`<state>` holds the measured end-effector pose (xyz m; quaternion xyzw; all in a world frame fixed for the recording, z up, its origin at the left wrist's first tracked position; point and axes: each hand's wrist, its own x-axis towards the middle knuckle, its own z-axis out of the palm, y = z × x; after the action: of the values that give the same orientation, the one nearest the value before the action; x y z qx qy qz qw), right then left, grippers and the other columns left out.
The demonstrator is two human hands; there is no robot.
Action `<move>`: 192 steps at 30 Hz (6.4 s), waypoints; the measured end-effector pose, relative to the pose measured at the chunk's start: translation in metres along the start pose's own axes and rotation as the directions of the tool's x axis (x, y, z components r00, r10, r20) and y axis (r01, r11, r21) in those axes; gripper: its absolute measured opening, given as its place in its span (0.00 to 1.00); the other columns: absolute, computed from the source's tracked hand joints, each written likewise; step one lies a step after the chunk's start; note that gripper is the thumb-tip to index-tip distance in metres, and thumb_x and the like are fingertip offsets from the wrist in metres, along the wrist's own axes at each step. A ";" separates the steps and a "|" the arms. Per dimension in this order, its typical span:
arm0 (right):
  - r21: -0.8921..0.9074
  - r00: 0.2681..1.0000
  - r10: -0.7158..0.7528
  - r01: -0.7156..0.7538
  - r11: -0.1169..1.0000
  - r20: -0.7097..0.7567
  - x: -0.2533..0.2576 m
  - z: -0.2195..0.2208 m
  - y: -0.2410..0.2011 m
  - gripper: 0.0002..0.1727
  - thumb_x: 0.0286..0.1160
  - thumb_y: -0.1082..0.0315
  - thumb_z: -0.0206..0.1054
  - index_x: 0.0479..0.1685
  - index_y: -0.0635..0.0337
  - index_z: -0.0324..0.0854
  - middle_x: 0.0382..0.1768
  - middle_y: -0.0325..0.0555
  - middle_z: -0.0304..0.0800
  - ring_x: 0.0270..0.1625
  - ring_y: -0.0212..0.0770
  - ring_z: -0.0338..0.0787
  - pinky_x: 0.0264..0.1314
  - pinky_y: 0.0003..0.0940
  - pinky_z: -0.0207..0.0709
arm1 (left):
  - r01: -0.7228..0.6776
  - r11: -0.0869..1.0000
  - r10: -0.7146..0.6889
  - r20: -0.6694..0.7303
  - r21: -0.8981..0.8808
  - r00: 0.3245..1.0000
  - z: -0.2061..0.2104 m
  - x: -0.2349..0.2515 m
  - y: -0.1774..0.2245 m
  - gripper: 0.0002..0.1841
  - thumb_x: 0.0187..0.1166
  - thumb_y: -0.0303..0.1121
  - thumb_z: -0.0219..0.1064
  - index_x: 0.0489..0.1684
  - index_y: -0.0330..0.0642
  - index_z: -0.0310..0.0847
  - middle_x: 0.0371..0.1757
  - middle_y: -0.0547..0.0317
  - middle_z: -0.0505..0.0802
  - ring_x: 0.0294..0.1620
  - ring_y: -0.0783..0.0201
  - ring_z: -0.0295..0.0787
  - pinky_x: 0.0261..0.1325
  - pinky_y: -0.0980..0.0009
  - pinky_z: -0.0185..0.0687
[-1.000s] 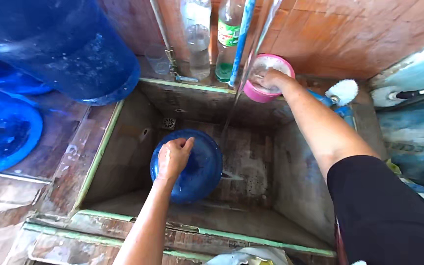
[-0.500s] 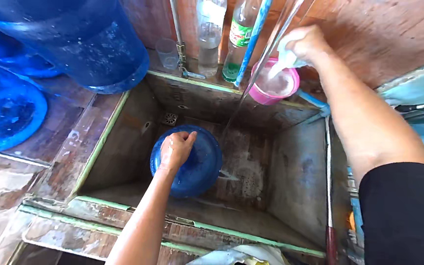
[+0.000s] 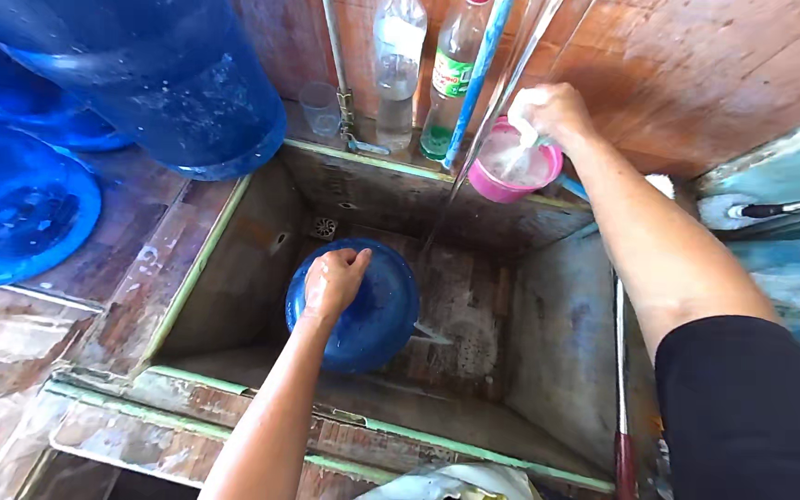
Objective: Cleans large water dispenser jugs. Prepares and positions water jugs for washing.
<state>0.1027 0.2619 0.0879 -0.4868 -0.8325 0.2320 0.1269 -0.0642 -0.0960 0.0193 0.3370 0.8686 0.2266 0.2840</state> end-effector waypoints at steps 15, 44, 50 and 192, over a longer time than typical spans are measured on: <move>-0.219 0.977 0.085 -0.041 0.975 0.194 0.006 0.073 0.044 0.36 0.73 0.71 0.72 0.84 0.67 0.68 0.83 0.79 0.64 0.83 0.81 0.66 0.77 0.82 0.59 | -0.011 0.999 0.009 -0.054 -0.031 0.999 0.004 -0.002 -0.004 0.25 0.91 0.48 0.58 0.27 0.38 0.87 0.29 0.47 0.91 0.35 0.47 0.87 0.44 0.41 0.76; -0.005 0.751 -0.618 0.635 0.773 -0.232 -0.267 0.212 -0.149 0.15 0.76 0.64 0.65 0.37 0.69 0.91 0.39 0.60 0.94 0.53 0.60 0.92 0.55 0.57 0.81 | 0.032 0.354 -0.060 0.011 -0.935 0.998 0.032 -0.038 -0.059 0.45 0.91 0.64 0.25 0.77 0.31 0.72 0.74 0.38 0.83 0.77 0.51 0.78 0.79 0.51 0.72; 0.451 0.983 -0.115 0.167 0.877 -0.140 -0.332 0.190 -0.068 0.23 0.92 0.63 0.56 0.73 0.74 0.74 0.65 0.65 0.86 0.67 0.53 0.88 0.74 0.50 0.80 | -0.119 0.751 0.099 -0.068 -0.649 0.993 0.032 -0.044 -0.033 0.27 0.92 0.50 0.53 0.60 0.30 0.83 0.56 0.35 0.89 0.61 0.43 0.85 0.67 0.40 0.76; -0.033 0.905 -0.045 0.034 0.999 -0.424 -0.125 0.072 -0.018 0.21 0.83 0.72 0.58 0.69 0.75 0.80 0.73 0.70 0.80 0.80 0.55 0.78 0.85 0.42 0.65 | 0.259 0.321 -0.092 0.242 -0.911 0.966 0.060 0.182 -0.188 0.22 0.85 0.47 0.56 0.69 0.45 0.73 0.55 0.57 0.88 0.53 0.64 0.86 0.58 0.62 0.84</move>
<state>0.1193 0.1264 0.0373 -0.5103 -0.7975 0.1075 0.3034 -0.2231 -0.0797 -0.1966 0.0326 0.5890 0.6255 0.5106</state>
